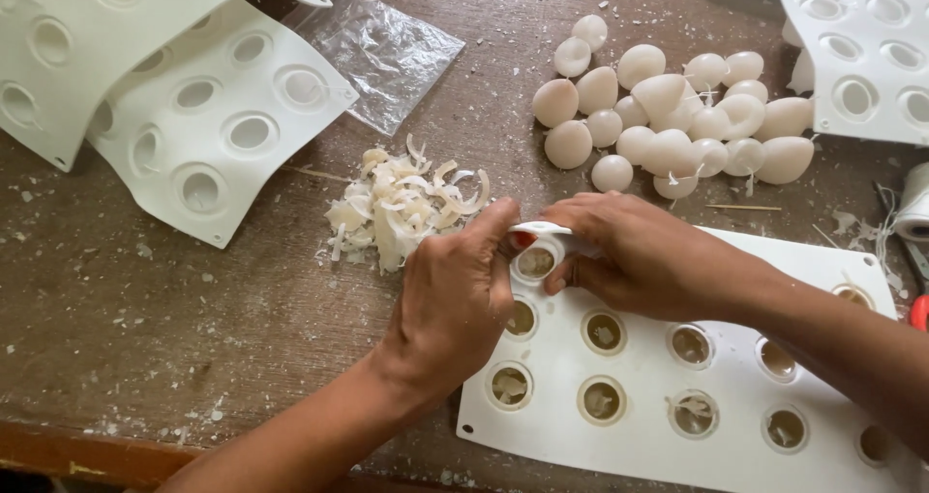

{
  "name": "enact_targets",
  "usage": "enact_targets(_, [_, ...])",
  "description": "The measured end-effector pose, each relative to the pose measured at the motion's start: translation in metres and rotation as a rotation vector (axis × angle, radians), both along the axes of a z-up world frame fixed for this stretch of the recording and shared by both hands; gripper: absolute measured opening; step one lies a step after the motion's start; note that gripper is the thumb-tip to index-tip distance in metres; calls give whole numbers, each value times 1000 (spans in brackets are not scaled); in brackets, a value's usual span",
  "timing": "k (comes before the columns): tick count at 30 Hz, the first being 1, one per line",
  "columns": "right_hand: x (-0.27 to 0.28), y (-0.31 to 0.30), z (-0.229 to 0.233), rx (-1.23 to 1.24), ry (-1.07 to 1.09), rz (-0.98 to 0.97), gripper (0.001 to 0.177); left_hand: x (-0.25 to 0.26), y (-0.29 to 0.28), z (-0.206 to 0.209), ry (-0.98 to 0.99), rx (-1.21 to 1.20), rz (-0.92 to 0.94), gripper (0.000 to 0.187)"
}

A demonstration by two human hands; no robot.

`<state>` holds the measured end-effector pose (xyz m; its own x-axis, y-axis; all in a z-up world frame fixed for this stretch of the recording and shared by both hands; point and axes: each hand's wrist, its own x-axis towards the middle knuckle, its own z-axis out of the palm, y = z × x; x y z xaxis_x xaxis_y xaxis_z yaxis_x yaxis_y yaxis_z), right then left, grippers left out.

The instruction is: Making small candles by inserting wicks into a silicone mold and removing finished wax pieces.

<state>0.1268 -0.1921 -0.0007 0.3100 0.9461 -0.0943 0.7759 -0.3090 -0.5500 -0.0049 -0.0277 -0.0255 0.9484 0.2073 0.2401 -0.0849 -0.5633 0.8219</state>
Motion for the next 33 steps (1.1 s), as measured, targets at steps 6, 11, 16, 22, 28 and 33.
enact_targets(6, [-4, -4, -6, 99, -5, 10, 41, 2, -2, -1, 57, -8, 39, 17])
enact_targets(11, [-5, -3, -8, 97, 8, -7, 42, 2, -2, -4, 33, -7, 60, 15])
enact_targets(16, [0, -10, -18, 227, -76, 62, 51, 3, -2, -6, 60, -40, 65, 14])
enact_targets(22, [3, -10, -20, 143, 19, 47, 48, 4, 0, 1, 165, -88, 64, 12])
enact_targets(28, [-1, -3, -6, 52, 188, -42, 39, 5, 1, -1, 228, -110, 57, 13])
enact_targets(33, [-2, -1, 0, 34, 219, -7, 26, 6, 1, 2, 228, -119, 62, 13])
